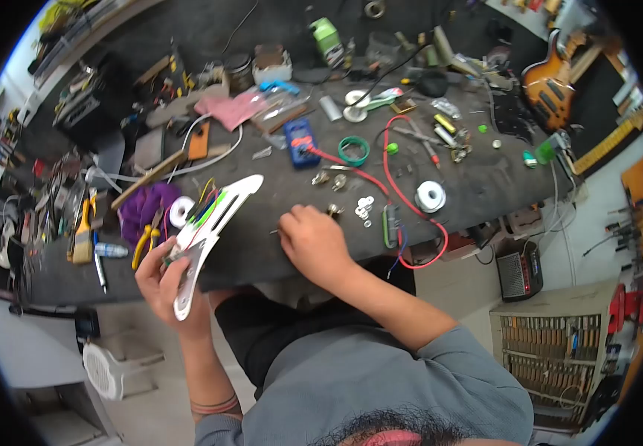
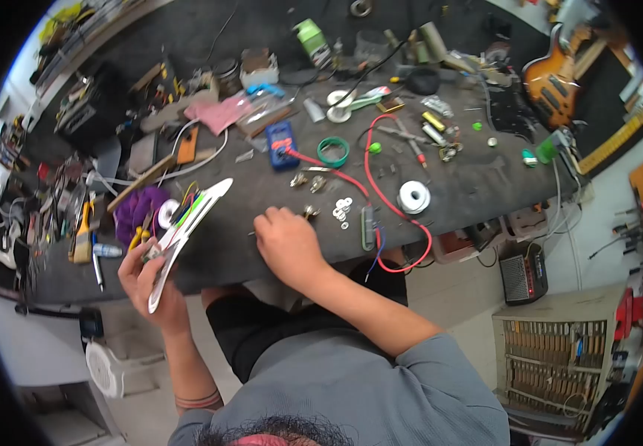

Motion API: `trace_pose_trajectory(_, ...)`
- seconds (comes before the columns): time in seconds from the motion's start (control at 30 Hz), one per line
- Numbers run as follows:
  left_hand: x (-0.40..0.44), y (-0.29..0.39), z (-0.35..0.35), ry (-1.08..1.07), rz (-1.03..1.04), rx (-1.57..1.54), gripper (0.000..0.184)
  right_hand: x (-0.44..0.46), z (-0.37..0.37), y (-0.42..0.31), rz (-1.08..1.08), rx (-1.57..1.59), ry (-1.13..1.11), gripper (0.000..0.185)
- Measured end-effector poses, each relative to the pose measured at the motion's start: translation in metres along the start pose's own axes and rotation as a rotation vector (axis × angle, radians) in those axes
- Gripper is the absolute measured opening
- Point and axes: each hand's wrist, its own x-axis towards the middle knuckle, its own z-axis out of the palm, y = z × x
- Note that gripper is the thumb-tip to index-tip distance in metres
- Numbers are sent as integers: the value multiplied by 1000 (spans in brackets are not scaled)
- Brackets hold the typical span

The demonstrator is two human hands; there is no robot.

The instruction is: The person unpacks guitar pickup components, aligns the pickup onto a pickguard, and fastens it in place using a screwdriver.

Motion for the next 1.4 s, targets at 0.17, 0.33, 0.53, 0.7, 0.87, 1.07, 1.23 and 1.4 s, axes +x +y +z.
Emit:
trace_pose_trajectory(0.17, 20, -2, -15, -65, -51, -36, 25, 5, 17, 5, 71, -71, 17, 13)
trace_pose_trajectory(0.33, 11, 0, -18, -59, 60, -49, 36, 6, 17, 7, 139, -17, 7, 13)
trace_pose_trajectory(0.53, 4, 3, -32, -98, -4, -82, 30, -7, 7, 6, 12, 80, 80, 15)
trace_pose_trajectory(0.7, -3, 4, -33, -99, 31, -66, 26, -24, -2, 8, -16, 154, 82, 21)
trace_pose_trajectory(0.87, -20, 0, -25, -94, 155, 2, 22, -40, -5, 13, -54, 159, 76, 27)
trace_pose_trajectory(1.07, -40, -2, -19, -125, 229, 46, 25, -55, -9, 11, -115, 79, 86, 25)
trace_pose_trajectory(1.23, -51, -10, -13, -133, 265, 41, 29, -56, -9, 11, -147, 22, 114, 20)
trace_pose_trajectory(1.4, -52, -8, -13, -150, 258, 59, 29, -56, -7, 12, -150, 16, 123, 19)
